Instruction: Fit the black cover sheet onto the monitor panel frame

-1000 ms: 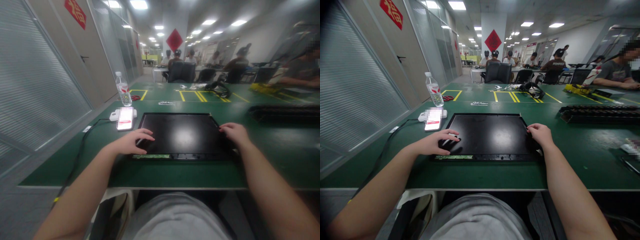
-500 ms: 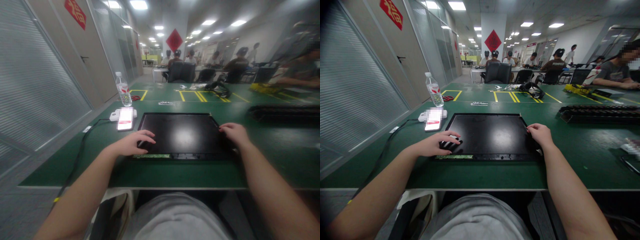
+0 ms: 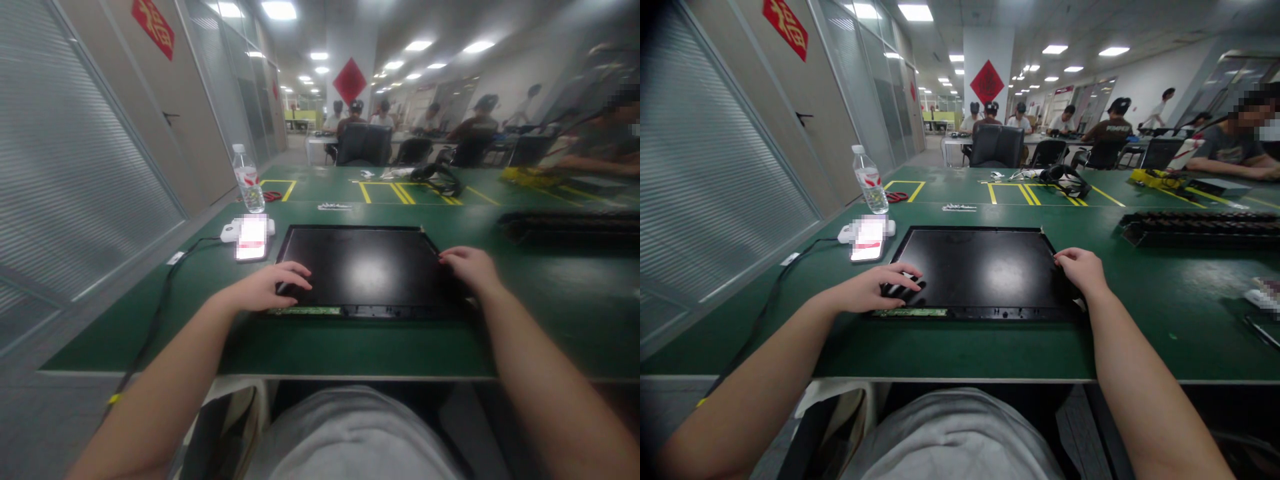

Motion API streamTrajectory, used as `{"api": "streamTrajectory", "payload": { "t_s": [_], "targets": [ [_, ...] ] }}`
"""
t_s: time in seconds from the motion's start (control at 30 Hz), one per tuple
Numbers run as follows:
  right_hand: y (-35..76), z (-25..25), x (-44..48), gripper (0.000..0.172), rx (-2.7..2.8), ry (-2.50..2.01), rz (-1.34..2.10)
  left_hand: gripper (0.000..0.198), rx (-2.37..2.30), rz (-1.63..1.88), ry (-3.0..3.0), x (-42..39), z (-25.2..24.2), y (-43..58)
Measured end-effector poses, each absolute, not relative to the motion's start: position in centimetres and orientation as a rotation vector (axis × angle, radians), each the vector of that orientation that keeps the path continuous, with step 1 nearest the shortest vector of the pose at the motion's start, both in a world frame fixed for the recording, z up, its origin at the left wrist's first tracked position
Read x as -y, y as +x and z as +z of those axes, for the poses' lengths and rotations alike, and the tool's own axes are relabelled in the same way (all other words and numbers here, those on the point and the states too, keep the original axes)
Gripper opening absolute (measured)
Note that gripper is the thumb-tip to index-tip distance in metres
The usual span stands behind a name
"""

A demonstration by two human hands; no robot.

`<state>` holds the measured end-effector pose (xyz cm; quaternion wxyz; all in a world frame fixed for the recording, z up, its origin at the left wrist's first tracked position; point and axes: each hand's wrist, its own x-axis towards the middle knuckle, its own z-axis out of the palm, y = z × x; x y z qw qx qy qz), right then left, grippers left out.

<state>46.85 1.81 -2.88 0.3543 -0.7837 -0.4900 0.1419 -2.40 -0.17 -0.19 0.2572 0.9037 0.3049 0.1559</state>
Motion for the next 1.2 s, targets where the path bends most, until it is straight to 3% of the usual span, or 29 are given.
{"api": "streamTrajectory", "payload": {
  "t_s": [0.6, 0.9, 1.2],
  "targets": [
    [46.8, -2.8, -1.7, 0.021, 1.293, -2.036, 0.337, 0.039, -0.895, 0.456, 2.420, 0.0, -0.3, -2.3],
    [46.0, -2.0, -1.2, 0.020, 1.201, -2.014, 0.429, 0.043, -1.508, 0.652, 2.383, -1.2, -1.5, -2.7],
    [46.8, -2.4, -1.7, 0.023, 1.168, -2.061, 0.333, 0.041, -1.768, 0.660, 2.160, -1.0, -0.9, -2.7]
  ]
}}
